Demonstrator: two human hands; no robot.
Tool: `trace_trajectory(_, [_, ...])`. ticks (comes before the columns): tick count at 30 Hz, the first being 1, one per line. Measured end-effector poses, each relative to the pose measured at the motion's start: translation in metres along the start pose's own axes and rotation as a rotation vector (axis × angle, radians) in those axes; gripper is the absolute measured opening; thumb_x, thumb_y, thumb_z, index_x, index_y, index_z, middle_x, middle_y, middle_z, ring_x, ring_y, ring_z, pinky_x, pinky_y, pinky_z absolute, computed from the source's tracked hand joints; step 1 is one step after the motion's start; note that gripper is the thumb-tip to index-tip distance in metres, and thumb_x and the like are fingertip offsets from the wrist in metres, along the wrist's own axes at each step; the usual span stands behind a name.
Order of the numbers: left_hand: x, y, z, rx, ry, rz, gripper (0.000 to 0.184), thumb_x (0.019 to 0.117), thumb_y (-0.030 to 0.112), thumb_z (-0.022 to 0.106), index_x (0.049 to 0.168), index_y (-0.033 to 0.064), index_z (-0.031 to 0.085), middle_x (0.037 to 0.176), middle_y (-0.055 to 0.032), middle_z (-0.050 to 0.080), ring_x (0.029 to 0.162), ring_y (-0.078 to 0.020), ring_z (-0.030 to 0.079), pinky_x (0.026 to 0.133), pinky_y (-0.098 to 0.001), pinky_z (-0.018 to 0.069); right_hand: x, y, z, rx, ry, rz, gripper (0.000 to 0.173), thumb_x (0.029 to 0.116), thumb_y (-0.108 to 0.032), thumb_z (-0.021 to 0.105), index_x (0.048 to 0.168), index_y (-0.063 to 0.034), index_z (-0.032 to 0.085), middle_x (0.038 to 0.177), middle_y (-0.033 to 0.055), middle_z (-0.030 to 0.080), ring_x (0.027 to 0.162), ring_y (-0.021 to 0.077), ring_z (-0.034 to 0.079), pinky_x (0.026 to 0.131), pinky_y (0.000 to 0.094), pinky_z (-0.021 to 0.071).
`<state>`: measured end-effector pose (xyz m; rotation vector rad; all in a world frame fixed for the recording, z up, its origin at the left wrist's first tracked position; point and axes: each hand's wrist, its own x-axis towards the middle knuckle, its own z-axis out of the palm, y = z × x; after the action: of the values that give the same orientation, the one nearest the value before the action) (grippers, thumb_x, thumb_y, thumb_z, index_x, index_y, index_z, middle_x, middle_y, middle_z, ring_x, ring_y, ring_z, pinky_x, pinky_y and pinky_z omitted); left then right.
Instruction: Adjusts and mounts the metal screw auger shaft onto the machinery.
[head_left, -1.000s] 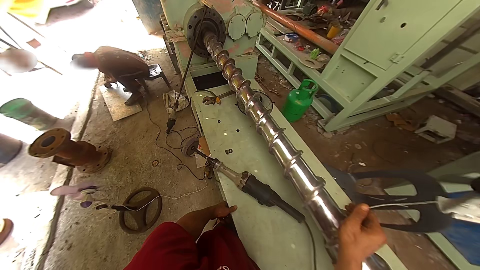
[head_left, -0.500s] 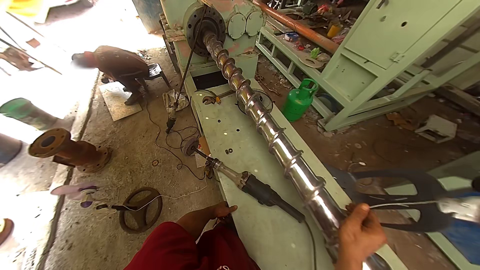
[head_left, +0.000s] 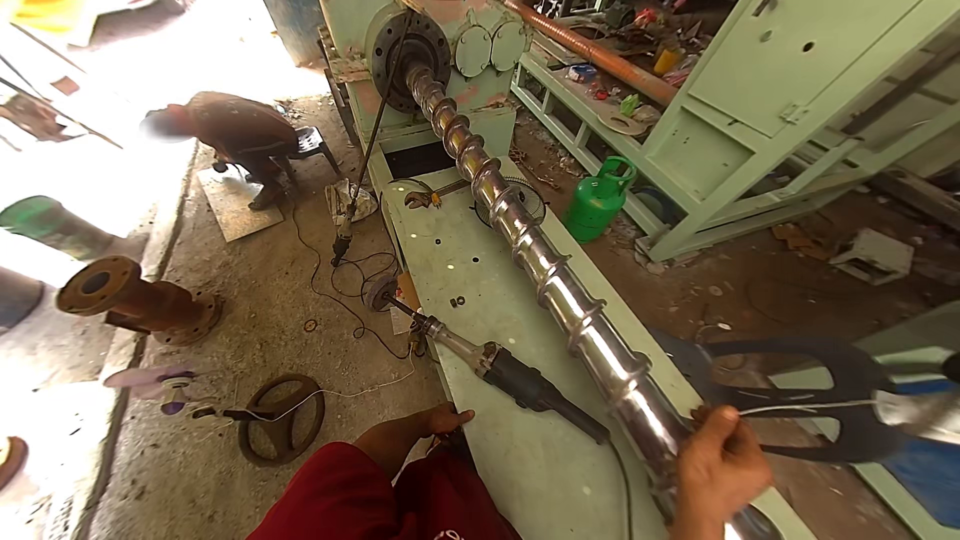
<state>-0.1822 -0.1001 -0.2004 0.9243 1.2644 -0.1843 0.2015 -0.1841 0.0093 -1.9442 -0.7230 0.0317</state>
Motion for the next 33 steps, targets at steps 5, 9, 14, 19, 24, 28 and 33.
trace_trajectory(5, [-0.0006,0.0011,0.0005,-0.005,-0.006,-0.001,0.067,0.1041,0.056,0.053,0.141,-0.0001,0.049,0.123,-0.0240,0.066,0.104,-0.0334,0.071,0.091,-0.0503,0.0590,0.0002,-0.0002,-0.0006,-0.003,-0.008,-0.013,0.047,0.1116,-0.031,0.044,0.100,0.0056,0.070,0.086,0.0127,0.071,0.081,0.0103,0.069,0.079,0.0309,0.0559])
trace_trajectory(9, [-0.0015,0.0022,0.0009,-0.007,-0.001,-0.010,0.068,0.1037,0.056,0.054,0.141,-0.0011,0.049,0.124,-0.0242,0.066,0.105,-0.0337,0.071,0.091,-0.0506,0.0588,0.0002,0.0002,-0.0008,-0.010,-0.001,-0.020,0.048,0.1115,-0.032,0.044,0.098,0.0052,0.071,0.084,0.0122,0.071,0.079,0.0098,0.068,0.078,0.0306,0.0555])
trace_trajectory(14, [-0.0002,0.0019,0.0004,0.002,0.000,-0.009,0.068,0.1037,0.056,0.054,0.140,-0.0005,0.050,0.122,-0.0238,0.067,0.104,-0.0331,0.071,0.091,-0.0503,0.0590,0.0003,-0.0011,-0.0008,-0.011,-0.004,-0.019,0.047,0.1113,-0.032,0.044,0.099,0.0053,0.071,0.085,0.0124,0.071,0.080,0.0096,0.068,0.078,0.0307,0.0552])
trace_trajectory(19, [-0.0004,0.0020,0.0004,0.001,-0.008,-0.012,0.067,0.1041,0.056,0.053,0.141,-0.0005,0.050,0.123,-0.0240,0.066,0.105,-0.0333,0.071,0.091,-0.0505,0.0586,0.0005,0.0001,-0.0008,-0.011,-0.003,-0.022,0.047,0.1114,-0.032,0.044,0.097,0.0045,0.070,0.084,0.0114,0.071,0.079,0.0091,0.068,0.077,0.0300,0.0554])
trace_trajectory(24, [-0.0012,0.0026,0.0008,0.000,-0.005,-0.018,0.068,0.1041,0.056,0.053,0.141,-0.0010,0.049,0.122,-0.0238,0.066,0.104,-0.0329,0.071,0.091,-0.0499,0.0590,0.0002,0.0007,-0.0006,-0.011,-0.007,-0.023,0.047,0.1115,-0.032,0.044,0.099,0.0048,0.071,0.085,0.0114,0.071,0.080,0.0088,0.068,0.078,0.0296,0.0557])
trace_trajectory(28, [0.0023,0.0003,-0.0002,-0.012,-0.004,-0.008,0.068,0.1033,0.057,0.055,0.141,-0.0004,0.050,0.122,-0.0234,0.067,0.105,-0.0327,0.071,0.090,-0.0499,0.0595,0.0001,-0.0001,-0.0007,-0.004,-0.010,-0.014,0.047,0.1117,-0.032,0.043,0.099,0.0053,0.070,0.085,0.0117,0.071,0.080,0.0094,0.068,0.078,0.0299,0.0556])
trace_trajectory(33, [-0.0006,0.0014,0.0002,-0.014,-0.003,-0.004,0.069,0.1034,0.056,0.055,0.140,-0.0014,0.049,0.121,-0.0243,0.067,0.103,-0.0332,0.071,0.090,-0.0499,0.0594,0.0003,0.0012,0.0002,0.000,-0.002,-0.011,0.047,0.1116,-0.032,0.044,0.099,0.0048,0.071,0.085,0.0115,0.071,0.079,0.0086,0.068,0.078,0.0295,0.0557])
